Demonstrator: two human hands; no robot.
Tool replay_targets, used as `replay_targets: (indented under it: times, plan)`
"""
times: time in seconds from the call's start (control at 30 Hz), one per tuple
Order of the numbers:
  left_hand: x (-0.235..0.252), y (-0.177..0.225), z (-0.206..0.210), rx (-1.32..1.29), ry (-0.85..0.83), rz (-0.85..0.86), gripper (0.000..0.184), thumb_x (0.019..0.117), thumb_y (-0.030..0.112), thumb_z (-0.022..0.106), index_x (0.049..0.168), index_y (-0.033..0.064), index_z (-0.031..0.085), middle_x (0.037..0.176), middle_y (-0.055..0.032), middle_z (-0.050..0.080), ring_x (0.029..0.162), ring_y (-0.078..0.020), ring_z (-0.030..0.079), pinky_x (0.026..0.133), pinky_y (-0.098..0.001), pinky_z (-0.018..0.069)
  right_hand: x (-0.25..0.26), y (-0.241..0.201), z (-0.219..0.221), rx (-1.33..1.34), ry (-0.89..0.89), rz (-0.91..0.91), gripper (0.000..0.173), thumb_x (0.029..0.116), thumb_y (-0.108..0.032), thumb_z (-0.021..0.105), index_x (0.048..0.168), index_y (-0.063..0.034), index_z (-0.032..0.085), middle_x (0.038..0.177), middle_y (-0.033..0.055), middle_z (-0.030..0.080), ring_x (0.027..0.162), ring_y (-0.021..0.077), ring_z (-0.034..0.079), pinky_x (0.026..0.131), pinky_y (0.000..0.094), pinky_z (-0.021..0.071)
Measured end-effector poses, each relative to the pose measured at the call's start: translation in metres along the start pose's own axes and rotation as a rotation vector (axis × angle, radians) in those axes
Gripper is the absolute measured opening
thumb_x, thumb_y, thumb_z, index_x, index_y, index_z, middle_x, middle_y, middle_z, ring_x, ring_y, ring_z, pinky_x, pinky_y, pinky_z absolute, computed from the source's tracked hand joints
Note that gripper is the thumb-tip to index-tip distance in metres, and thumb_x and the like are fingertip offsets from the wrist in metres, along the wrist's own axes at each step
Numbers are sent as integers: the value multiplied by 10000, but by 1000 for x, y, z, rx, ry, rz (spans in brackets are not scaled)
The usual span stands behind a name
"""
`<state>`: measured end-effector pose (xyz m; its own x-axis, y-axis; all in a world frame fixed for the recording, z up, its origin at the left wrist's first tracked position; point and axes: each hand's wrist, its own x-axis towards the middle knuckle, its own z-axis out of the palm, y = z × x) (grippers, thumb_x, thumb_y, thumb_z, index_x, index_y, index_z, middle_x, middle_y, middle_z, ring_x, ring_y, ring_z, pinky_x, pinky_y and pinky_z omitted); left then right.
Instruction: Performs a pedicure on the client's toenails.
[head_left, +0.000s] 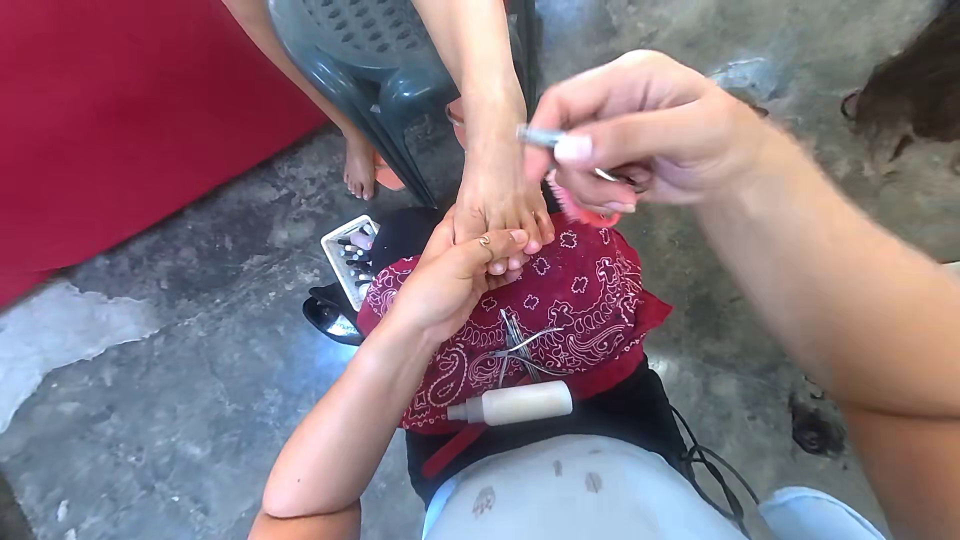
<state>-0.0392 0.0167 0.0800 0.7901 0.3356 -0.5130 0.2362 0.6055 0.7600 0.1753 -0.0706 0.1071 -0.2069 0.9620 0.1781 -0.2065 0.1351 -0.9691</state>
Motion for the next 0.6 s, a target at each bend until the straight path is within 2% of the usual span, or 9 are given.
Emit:
replay_targets:
  times: [0.07,0.13,0.17,0.2,0.27,0.3,0.43,0.53,0.6]
  plan:
    - [0,0,0,-6,-2,2,158,949,38,541,1090,105,565,816,-32,656,735,-108,665,737,-278,598,-2,15,28,149,184,-110,219,1025,-107,424,1057,-29,626,568,-76,507,444,11,458,430,183,424]
    - [-1,-2,0,-4,3,17,128,929,35,534,991,138,578,745,9,620,699,-85,640,722,-268,585,-13,32,37,221,128,-61,217,1045,-142,451,1033,-35,639,570,-74,513,443,-4,458,417,163,408]
    - [0,-1,-1,-4,2,14,126,929,36,540,995,137,577,751,9,623,701,-85,639,723,-270,584,-21,38,33,246,50,-22,226,1049,-155,466,1014,-37,655,569,-90,510,440,-31,450,410,138,390]
    - [0,-1,-2,-3,-5,8,143,943,40,547,1056,126,567,790,-5,644,716,-90,651,726,-267,591,-27,40,25,253,-6,16,233,1050,-171,475,1010,-43,665,566,-102,511,434,-47,444,403,123,380]
    - [1,0,-3,-19,-17,-5,212,950,49,553,1151,113,538,851,-36,668,744,-107,670,736,-272,599,-37,39,8,214,-59,99,252,1052,-160,463,1038,-27,676,555,-103,503,422,-46,442,390,119,378]
    - [2,-1,-2,-34,-16,-4,223,946,46,554,1159,108,540,862,-46,670,750,-115,673,743,-282,600,-40,37,2,173,-73,155,263,1058,-134,451,1058,-1,678,549,-91,497,413,-38,435,381,122,371]
    - [3,-3,-2,-52,-18,11,180,931,42,544,1098,110,555,825,-37,651,742,-107,658,762,-291,592,-45,32,-4,45,-115,312,285,1060,-97,452,1129,36,694,565,-58,533,411,-23,439,372,127,368]
    - [2,-4,-3,-54,-20,23,133,934,37,536,1041,102,579,821,-37,655,736,-105,654,761,-290,589,-45,31,-3,59,-143,300,288,1068,-93,465,1202,51,675,585,-52,554,420,-26,456,374,118,374]
    - [2,-3,-3,-49,-17,19,139,930,38,537,1049,101,574,823,-40,658,742,-108,659,761,-291,590,-43,30,-3,33,-152,289,285,1070,-87,466,1202,54,677,591,-40,571,425,-26,462,378,116,373]
